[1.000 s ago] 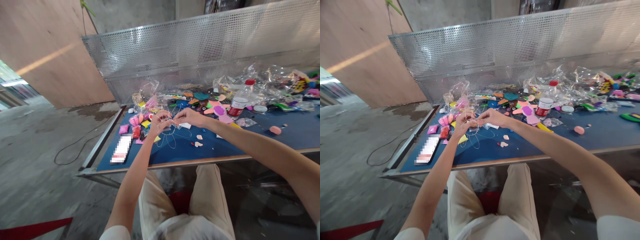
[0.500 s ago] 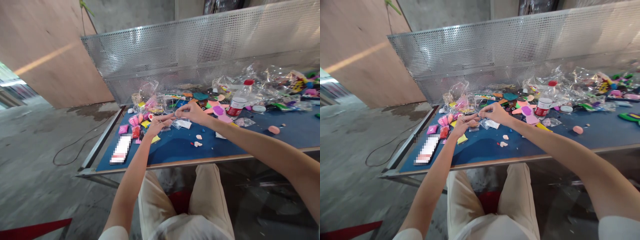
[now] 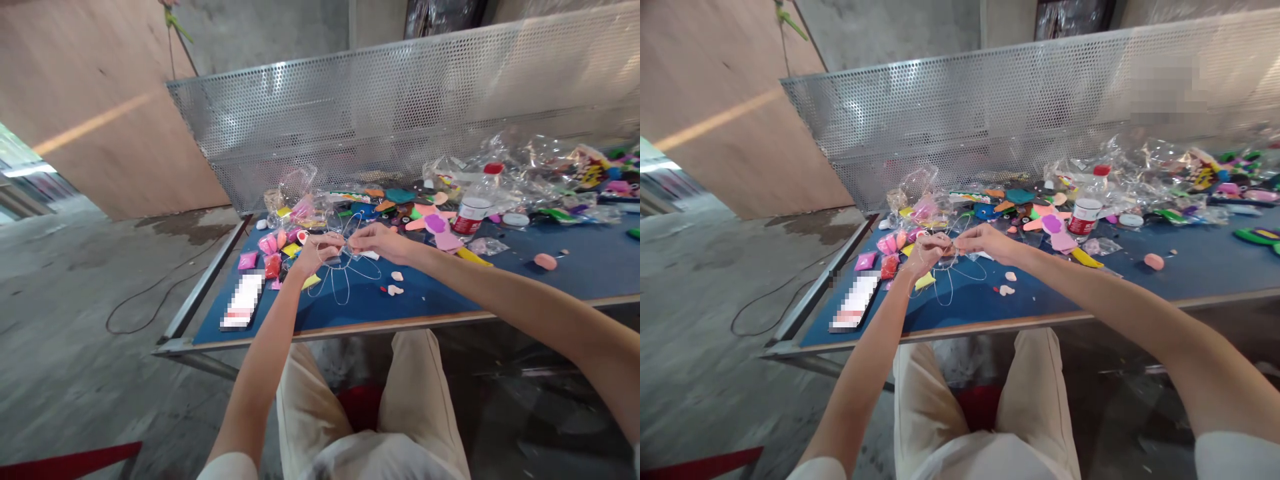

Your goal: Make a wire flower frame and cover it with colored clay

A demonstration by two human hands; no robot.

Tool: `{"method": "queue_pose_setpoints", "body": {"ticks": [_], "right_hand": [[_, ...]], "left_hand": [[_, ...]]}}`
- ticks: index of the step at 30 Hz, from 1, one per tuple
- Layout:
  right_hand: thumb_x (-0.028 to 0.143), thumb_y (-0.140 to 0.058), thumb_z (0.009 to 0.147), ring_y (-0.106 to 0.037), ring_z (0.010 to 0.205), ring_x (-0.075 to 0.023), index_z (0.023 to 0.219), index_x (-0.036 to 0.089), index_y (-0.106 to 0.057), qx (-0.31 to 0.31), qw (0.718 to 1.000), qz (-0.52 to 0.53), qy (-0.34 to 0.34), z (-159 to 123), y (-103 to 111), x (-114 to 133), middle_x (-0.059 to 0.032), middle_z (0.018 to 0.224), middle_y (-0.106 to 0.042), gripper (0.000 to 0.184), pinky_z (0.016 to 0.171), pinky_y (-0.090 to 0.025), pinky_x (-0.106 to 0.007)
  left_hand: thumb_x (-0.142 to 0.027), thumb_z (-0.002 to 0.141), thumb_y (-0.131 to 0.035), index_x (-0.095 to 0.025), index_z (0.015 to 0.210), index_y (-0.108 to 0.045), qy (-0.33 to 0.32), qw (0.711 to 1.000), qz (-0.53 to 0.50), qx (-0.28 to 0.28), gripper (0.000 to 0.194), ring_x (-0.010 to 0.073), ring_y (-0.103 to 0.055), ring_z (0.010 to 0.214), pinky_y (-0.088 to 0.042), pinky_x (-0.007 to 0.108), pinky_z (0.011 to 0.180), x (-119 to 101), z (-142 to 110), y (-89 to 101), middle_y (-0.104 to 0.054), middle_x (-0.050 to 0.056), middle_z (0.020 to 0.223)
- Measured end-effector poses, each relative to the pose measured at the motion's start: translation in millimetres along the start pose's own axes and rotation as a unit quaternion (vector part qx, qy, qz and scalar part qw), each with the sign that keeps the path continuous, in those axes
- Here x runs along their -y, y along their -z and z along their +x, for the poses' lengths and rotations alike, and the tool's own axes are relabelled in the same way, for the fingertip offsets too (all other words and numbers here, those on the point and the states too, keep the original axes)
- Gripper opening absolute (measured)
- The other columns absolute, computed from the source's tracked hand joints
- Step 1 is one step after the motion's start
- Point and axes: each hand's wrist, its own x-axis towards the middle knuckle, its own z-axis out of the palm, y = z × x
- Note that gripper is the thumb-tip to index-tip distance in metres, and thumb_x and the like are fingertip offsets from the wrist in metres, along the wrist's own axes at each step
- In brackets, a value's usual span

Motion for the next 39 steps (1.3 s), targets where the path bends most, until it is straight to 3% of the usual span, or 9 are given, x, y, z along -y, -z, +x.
{"method": "queue_pose_setpoints", "body": {"ticks": [6,13,18,24,31,35,39], "right_hand": [[0.045,-0.096,0.06,-0.062,0.072,-0.0134,0.067,0.018,-0.073,0.073,0.987,0.142,-0.026,6.6,-11.5,-10.7,-0.0006,0.071,-0.068,0.037,0.077,-0.053,-0.03],[0.044,-0.099,0.059,-0.063,0.072,-0.0105,0.07,0.016,-0.075,0.072,0.979,0.19,-0.037,11.3,-21.8,-19.9,0.0006,0.073,-0.069,0.038,0.077,-0.054,-0.026],[0.045,-0.099,0.059,-0.064,0.076,-0.0127,0.071,0.017,-0.075,0.098,0.971,0.21,-0.051,8.0,-23.3,-23.6,-0.0021,0.08,-0.072,0.038,0.083,-0.057,-0.031],[0.048,-0.099,0.057,-0.066,0.079,-0.0138,0.07,0.018,-0.076,0.09,0.975,0.198,-0.052,8.9,-25.1,-27.8,-0.0021,0.078,-0.071,0.041,0.085,-0.057,-0.032],[0.049,-0.097,0.058,-0.064,0.074,-0.0131,0.073,0.017,-0.079,0.057,0.991,0.113,-0.039,8.3,-19.6,-20.7,-0.0019,0.073,-0.071,0.04,0.08,-0.051,-0.032],[0.053,-0.091,0.065,-0.06,0.07,-0.0142,0.072,0.02,-0.081,-0.012,1.0,-0.005,0.021,2.6,-19.7,-10.4,-0.0017,0.07,-0.072,0.035,0.075,-0.049,-0.032],[0.058,-0.084,0.073,-0.064,0.076,-0.018,0.073,0.023,-0.082,-0.059,0.989,-0.106,0.081,-3.0,-25.1,0.1,-0.0032,0.076,-0.075,0.034,0.077,-0.05,-0.034]], "left_hand": [[-0.058,0.034,-0.102,-0.021,0.086,-0.075,0.039,0.996,-0.073,0.019,0.069,0.0142,-0.063,0.062,-0.054,0.029,0.063,-7.3,-1.9,-5.5,-0.062,-0.004,0.063],[-0.059,0.041,-0.1,-0.017,0.063,-0.075,0.013,0.998,-0.026,0.058,0.054,0.0121,-0.061,0.058,-0.054,0.028,0.056,-4.8,-1.3,-5.6,-0.059,-0.001,0.067],[-0.056,0.042,-0.101,-0.019,0.059,-0.075,0.031,0.995,-0.005,0.093,0.048,0.0136,-0.061,0.062,-0.057,0.031,0.063,0.4,-1.3,4.7,-0.056,-0.001,0.063],[-0.049,0.044,-0.102,-0.017,0.055,-0.069,0.03,0.997,-0.016,0.076,0.047,0.0101,-0.056,0.055,-0.052,0.026,0.054,-0.5,-2.1,-1.3,-0.054,-0.002,0.064],[-0.053,0.054,-0.099,-0.018,0.062,-0.068,-0.017,0.997,-0.024,0.074,0.048,0.01,-0.056,0.056,-0.049,0.026,0.053,-3.1,-2.9,-8.3,-0.056,-0.001,0.07],[-0.054,0.056,-0.097,-0.018,0.064,-0.068,-0.033,0.999,-0.001,0.034,0.046,0.0093,-0.056,0.059,-0.049,0.026,0.058,-3.1,-2.3,-9.0,-0.059,-0.001,0.074],[-0.058,0.056,-0.095,-0.018,0.057,-0.062,-0.037,0.999,-0.007,-0.02,0.051,0.0079,-0.047,0.055,-0.04,0.023,0.051,-4.7,-3.0,-14.0,-0.052,-0.002,0.064]]}}
